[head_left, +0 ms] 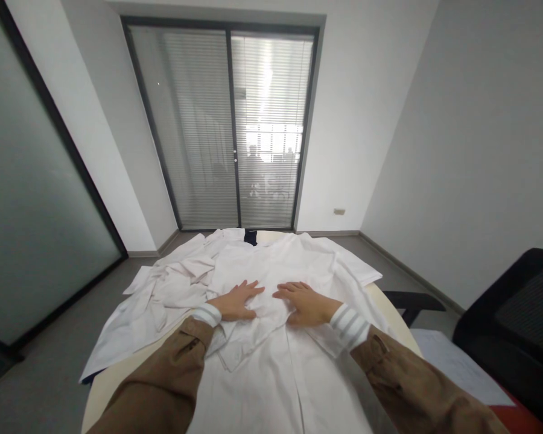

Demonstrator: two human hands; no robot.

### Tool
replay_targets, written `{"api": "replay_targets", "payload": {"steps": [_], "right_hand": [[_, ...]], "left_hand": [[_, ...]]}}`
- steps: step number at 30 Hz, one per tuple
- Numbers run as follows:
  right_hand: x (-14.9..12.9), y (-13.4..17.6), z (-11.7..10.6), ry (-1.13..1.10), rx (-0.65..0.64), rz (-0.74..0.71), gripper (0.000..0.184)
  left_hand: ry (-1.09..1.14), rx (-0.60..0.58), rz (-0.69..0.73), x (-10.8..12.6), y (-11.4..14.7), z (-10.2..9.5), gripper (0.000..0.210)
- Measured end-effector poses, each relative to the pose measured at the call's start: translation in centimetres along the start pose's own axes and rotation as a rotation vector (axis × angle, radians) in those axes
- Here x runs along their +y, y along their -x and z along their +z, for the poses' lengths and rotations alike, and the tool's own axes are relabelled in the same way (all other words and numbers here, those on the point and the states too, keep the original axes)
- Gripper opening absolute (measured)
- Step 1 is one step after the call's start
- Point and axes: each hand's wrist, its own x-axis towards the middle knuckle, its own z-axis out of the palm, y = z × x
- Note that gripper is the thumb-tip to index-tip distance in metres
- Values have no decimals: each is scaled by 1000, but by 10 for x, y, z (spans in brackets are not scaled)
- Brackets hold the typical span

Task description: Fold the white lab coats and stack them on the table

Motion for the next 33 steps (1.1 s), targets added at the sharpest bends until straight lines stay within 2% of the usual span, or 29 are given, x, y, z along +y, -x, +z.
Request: {"api": "replay_targets", "payload": {"steps": [2, 4, 7, 14, 16, 18, 22, 25, 28, 31, 33], "right_hand": [[-2, -2, 18, -60, 43, -40, 76], [-3, -1, 32, -85, 139, -42, 70], [-1, 5, 44, -74, 231, -66, 69], [13, 23, 40, -67, 142, -183, 83], [17, 29, 37, -78, 122, -203, 84], [18, 33, 32, -87, 103, -214, 86], [8, 35, 18, -63, 76, -244, 90], [-8, 33, 13, 6, 87, -333, 81], [-24, 29, 19, 48, 98, -404, 63], [-34, 26, 27, -24, 114, -383, 46], [-38, 25, 30, -126, 142, -335, 44]], "left_hand": [[21, 31, -15, -1, 8, -10, 84], [0, 60, -82, -3, 15, -19, 82], [-51, 94, -194, -8, 23, -27, 86], [-93, 113, -297, -33, 21, -21, 88], [-138, 190, -343, -43, 18, -18, 80], [-151, 322, -388, -51, 15, -16, 70], [-36, 544, -408, -61, 8, -18, 54], [14, 604, -378, -66, 3, -23, 47], [52, 659, -344, -70, 1, -27, 46], [65, 725, -338, -73, 1, -30, 46], [63, 746, -337, -73, 0, -29, 48]]}}
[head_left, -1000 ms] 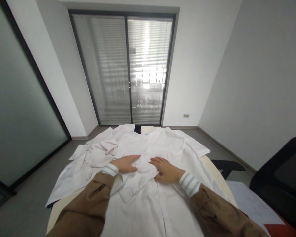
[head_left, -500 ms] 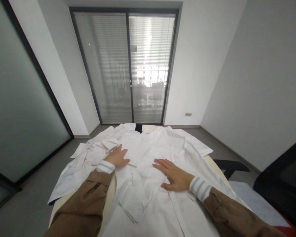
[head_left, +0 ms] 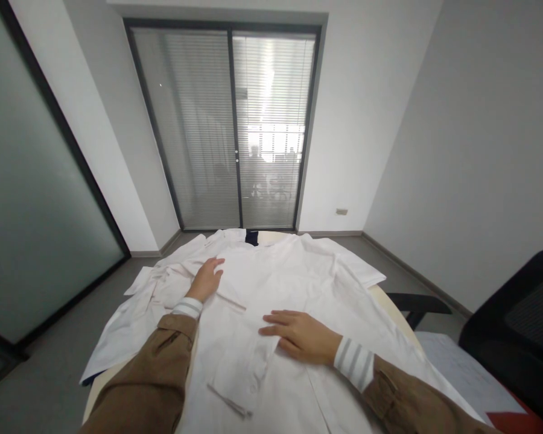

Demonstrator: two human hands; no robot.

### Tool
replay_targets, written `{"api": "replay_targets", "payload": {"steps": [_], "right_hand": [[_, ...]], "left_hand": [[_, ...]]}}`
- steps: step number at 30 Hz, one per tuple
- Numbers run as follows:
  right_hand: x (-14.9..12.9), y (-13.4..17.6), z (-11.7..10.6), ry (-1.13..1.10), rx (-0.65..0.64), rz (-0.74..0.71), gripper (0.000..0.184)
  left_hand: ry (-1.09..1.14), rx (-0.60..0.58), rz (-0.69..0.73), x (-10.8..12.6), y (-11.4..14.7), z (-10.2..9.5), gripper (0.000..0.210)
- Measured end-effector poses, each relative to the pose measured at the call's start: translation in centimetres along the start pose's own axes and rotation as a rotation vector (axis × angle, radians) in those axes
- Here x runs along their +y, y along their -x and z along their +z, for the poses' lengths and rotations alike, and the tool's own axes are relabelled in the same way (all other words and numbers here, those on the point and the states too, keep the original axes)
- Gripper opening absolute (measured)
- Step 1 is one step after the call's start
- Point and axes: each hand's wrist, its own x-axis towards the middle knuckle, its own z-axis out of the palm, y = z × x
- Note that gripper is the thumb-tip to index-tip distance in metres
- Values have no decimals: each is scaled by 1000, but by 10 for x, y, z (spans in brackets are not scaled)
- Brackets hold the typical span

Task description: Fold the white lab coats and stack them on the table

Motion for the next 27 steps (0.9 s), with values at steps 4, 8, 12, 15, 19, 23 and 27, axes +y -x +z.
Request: {"api": "replay_targets", "payload": {"steps": [4, 8, 12, 15, 19, 23, 27], "right_hand": [[-2, 1, 7, -32, 52, 37, 47], [-1, 0, 11, 21, 1, -10, 54], [-7, -8, 4, 23, 47, 30, 46], [-13, -16, -2, 38, 191, 153, 48], [-14, -19, -10, 2, 110, 103, 53], [9, -15, -28, -81, 5, 63, 43], [61, -11, -65, 188, 426, 516, 32]], "left_hand": [[-9, -20, 13, 3, 1, 3, 55], [-67, 43, -13, 16, 5, 0, 51], [-91, -62, -17, 42, 18, -7, 33], [65, -493, -54, 62, 33, -7, 41], [93, -686, -24, 75, 48, 0, 45], [79, -637, 6, 75, 49, 6, 36], [79, -547, 28, 75, 44, 11, 17]]}}
